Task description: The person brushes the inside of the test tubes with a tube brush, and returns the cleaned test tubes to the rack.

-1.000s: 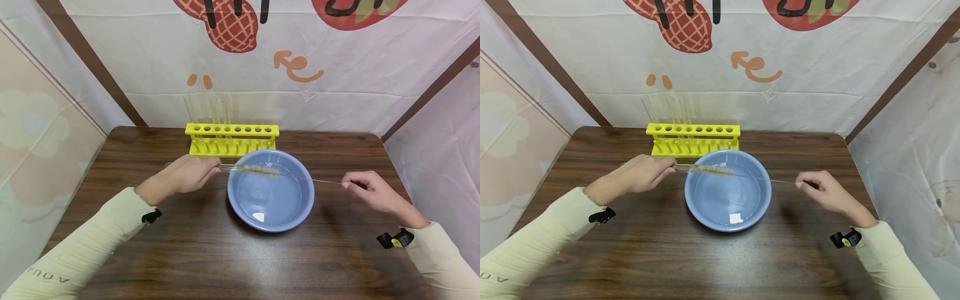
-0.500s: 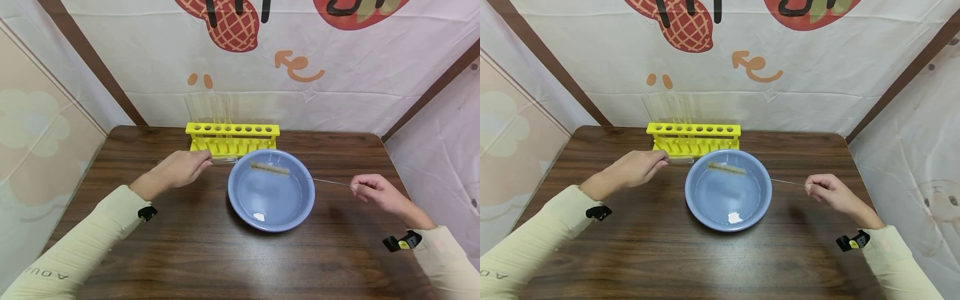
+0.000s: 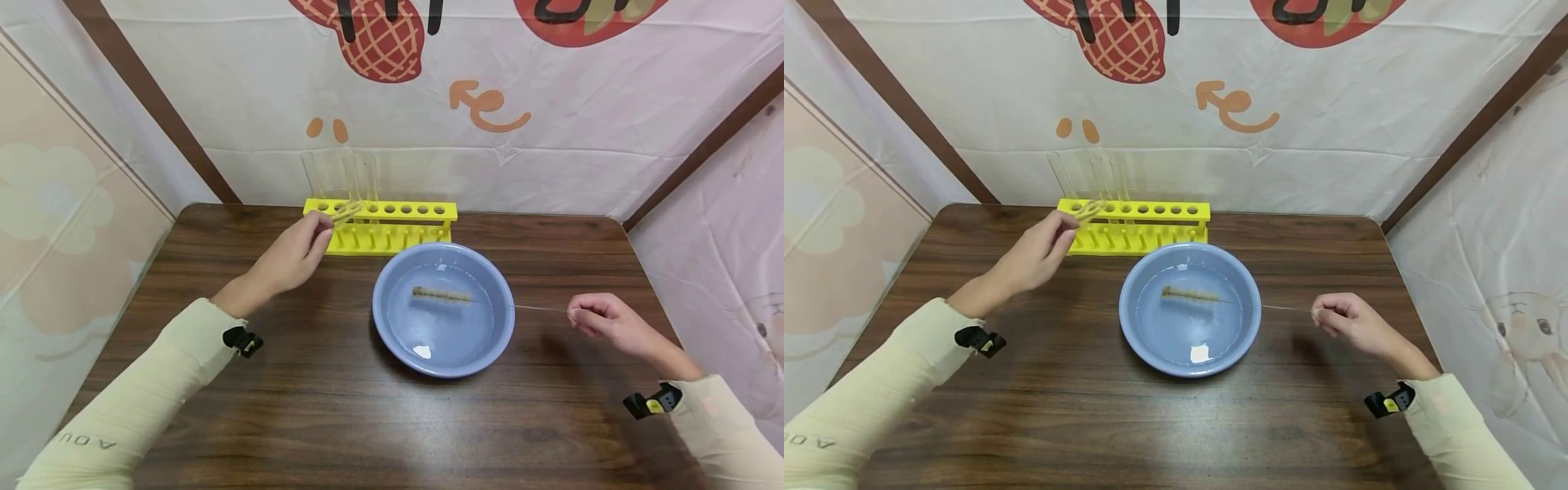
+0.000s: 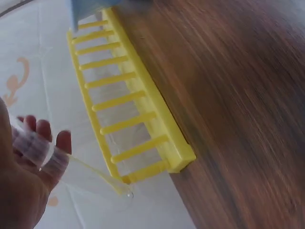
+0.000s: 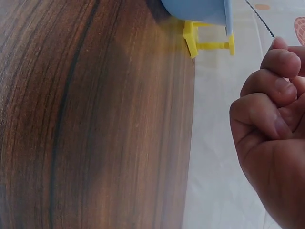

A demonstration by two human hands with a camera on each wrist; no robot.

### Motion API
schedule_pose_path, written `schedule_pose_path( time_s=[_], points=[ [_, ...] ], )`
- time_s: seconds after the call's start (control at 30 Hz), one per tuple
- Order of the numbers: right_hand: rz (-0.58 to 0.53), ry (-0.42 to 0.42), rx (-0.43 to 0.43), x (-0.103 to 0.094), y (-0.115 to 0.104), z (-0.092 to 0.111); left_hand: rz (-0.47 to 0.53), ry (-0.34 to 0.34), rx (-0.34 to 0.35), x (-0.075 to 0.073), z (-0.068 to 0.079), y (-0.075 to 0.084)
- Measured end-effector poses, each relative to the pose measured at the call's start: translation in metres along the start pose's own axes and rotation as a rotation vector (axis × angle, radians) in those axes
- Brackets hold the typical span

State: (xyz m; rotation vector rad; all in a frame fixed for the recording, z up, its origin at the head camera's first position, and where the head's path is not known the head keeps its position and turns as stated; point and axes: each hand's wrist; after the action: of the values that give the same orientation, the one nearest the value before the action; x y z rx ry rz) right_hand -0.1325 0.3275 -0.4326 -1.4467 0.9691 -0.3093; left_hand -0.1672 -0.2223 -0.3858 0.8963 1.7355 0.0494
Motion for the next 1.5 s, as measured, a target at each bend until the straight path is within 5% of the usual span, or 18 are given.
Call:
schedule_pose_path(
  time_s=[0.27, 0.7, 1.0, 1.5],
  points=[
    [0.016, -0.008, -0.01, 0.004, 0.001, -0.001, 0.191, 0.226, -0.111, -0.003, -0.011, 0.004],
    [0.097, 0.019, 0.069, 0.011, -0.006, -0.001, 0.218, 0.604, -0.175, 0.0, -0.038, -0.004],
    [0.148, 0.029, 0.095, 0.014, -0.012, 0.0, 0.174, 0.657, -0.25, -0.002, -0.063, -0.003],
    [0.187, 0.039, 0.116, 0.016, -0.014, -0.002, -0.01, 0.552, -0.269, 0.008, -0.077, 0.001]
  ],
)
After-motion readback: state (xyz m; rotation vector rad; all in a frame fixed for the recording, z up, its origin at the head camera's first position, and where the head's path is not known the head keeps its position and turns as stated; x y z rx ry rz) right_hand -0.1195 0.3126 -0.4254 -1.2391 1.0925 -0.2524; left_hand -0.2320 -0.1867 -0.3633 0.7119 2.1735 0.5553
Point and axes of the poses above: each hand's wrist, its own z-axis away from the middle knuckle, its own x-axis out of the palm, y = z × x, and after that the axes turned 3 degrees about -z, right-handed
